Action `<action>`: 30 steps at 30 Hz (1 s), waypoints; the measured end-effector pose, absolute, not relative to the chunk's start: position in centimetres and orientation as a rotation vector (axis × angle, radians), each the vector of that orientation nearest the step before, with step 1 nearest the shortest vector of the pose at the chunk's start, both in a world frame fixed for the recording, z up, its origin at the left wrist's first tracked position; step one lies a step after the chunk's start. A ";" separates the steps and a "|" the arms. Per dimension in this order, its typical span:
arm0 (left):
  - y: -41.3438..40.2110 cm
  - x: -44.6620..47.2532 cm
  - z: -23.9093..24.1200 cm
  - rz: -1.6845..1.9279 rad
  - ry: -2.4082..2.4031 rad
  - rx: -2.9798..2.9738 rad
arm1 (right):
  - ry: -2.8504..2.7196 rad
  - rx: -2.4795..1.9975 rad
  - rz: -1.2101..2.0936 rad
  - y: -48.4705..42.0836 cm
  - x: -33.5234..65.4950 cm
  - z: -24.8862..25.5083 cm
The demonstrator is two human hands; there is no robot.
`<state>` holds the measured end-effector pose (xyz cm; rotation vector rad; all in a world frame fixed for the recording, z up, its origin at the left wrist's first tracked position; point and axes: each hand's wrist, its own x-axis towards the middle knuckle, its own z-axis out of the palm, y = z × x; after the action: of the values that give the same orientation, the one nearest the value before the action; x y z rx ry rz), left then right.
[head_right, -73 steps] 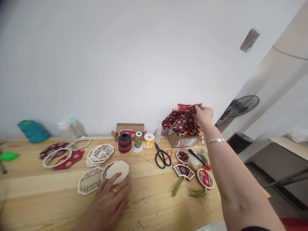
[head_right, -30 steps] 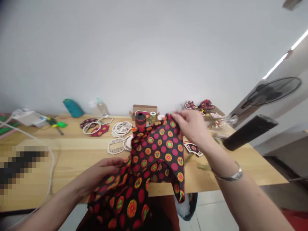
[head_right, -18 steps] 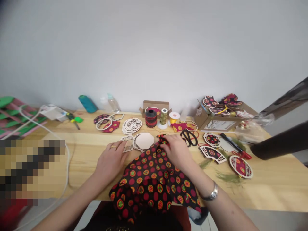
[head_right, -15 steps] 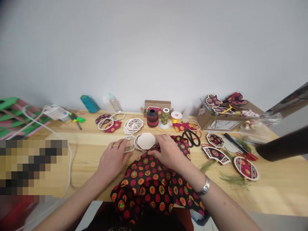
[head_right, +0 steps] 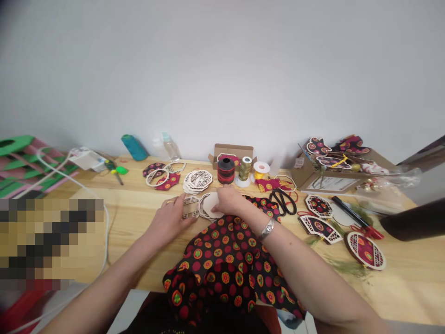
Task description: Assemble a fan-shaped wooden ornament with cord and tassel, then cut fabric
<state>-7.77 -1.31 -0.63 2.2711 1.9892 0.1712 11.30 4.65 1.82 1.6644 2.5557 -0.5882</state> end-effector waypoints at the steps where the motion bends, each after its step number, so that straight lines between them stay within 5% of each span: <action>1: -1.4 -8.0 -0.8 0.206 2.014 2.274 | 2.534 1.650 -0.610 4.8 11.2 2.0; 9: 1.3 -7.4 -0.2 0.715 2.180 2.384 | 2.387 1.657 -0.716 5.2 10.7 3.3; 23: 3.4 -7.5 -1.0 0.539 2.062 2.238 | 2.463 1.766 -0.793 4.6 10.8 1.6; 30: -2.8 -8.2 0.0 0.736 1.537 1.366 | 2.467 1.731 -0.822 4.4 10.4 2.1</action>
<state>-8.24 -2.80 0.00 1.3661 1.5366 0.7361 10.44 4.40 2.12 1.7308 2.4675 -0.8218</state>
